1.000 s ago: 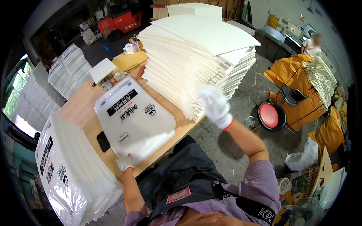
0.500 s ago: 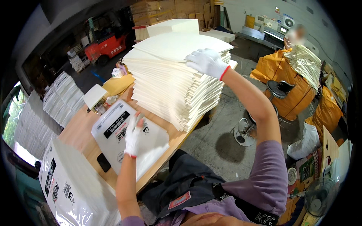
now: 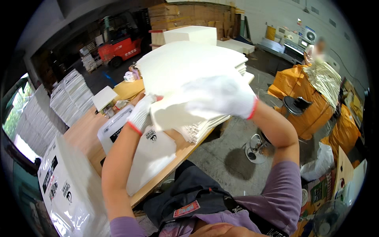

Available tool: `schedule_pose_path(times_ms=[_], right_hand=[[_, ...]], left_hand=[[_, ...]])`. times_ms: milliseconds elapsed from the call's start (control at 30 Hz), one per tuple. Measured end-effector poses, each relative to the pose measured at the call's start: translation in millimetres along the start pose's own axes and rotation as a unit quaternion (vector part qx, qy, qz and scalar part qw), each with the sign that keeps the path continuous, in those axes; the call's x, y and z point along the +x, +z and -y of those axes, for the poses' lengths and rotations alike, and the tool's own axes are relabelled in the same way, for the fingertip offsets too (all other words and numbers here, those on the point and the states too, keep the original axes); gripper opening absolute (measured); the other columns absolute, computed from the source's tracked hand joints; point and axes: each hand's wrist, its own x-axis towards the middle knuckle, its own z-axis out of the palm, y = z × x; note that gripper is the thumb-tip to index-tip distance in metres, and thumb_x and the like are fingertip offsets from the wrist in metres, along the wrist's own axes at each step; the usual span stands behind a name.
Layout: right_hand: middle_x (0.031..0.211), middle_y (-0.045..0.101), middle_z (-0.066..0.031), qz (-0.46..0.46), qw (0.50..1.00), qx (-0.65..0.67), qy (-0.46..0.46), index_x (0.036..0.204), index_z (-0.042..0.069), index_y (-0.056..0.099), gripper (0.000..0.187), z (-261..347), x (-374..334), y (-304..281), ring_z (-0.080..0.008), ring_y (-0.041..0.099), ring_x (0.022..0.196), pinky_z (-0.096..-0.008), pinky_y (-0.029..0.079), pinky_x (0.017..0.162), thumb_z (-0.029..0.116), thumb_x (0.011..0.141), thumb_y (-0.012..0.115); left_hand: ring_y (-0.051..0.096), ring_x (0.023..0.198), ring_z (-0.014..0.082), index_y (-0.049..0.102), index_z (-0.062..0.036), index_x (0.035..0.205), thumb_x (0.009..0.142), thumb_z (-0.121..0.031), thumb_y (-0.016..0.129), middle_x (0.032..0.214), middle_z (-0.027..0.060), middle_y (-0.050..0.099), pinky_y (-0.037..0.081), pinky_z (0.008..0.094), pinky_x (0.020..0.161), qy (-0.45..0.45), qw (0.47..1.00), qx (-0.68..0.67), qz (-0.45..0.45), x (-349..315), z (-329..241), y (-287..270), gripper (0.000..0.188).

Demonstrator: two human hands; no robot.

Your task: The person picks up paper sheets from a stack, rolls them, and slides them into printed plastic bags, then moves the filled bags to a separate stack.

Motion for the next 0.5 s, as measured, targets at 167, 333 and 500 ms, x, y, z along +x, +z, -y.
schedule_pose_path(times_ms=[167,333,500], right_hand=[[0.122,0.058,-0.0228,0.235,0.894,0.009,0.380,0.144,0.009,0.036,0.070,-51.4,-51.2,-15.4,-0.0342,0.061,0.106,-0.0392,0.045,0.096,0.052,0.091,0.050],[0.149,0.037,-0.0105,-0.029,0.641,0.693,0.330,0.146,0.001,0.031,0.059,-24.1,-87.1,73.7,-0.0201,0.031,0.139,-0.0310,0.028,0.110,0.015,0.093,0.053],[0.149,0.038,-0.0102,0.031,0.730,0.594,0.336,0.141,0.000,0.041,0.053,1.7,-87.9,163.1,-0.0178,0.029,0.140,-0.0296,0.027,0.110,0.006,0.090,0.051]], left_hand=[[0.069,0.074,0.0236,0.063,0.0049,0.106,0.085,-0.006,0.056,0.092,0.0163,0.069,0.058,0.0332,0.065,0.006,0.997,-0.029,-0.074,-125.3,6.8,-70.2,0.024],[0.069,0.078,0.0199,0.064,0.0063,0.109,0.084,-0.005,0.062,0.096,0.0139,0.069,0.057,0.0308,0.068,-0.043,0.997,-0.016,-0.066,-194.3,54.2,-95.6,0.028],[0.065,0.085,0.0146,0.065,0.0067,0.108,0.083,-0.012,0.067,0.099,0.0101,0.069,0.053,0.0280,0.074,-0.155,0.984,0.086,-0.034,-201.7,152.7,-175.3,0.031]])
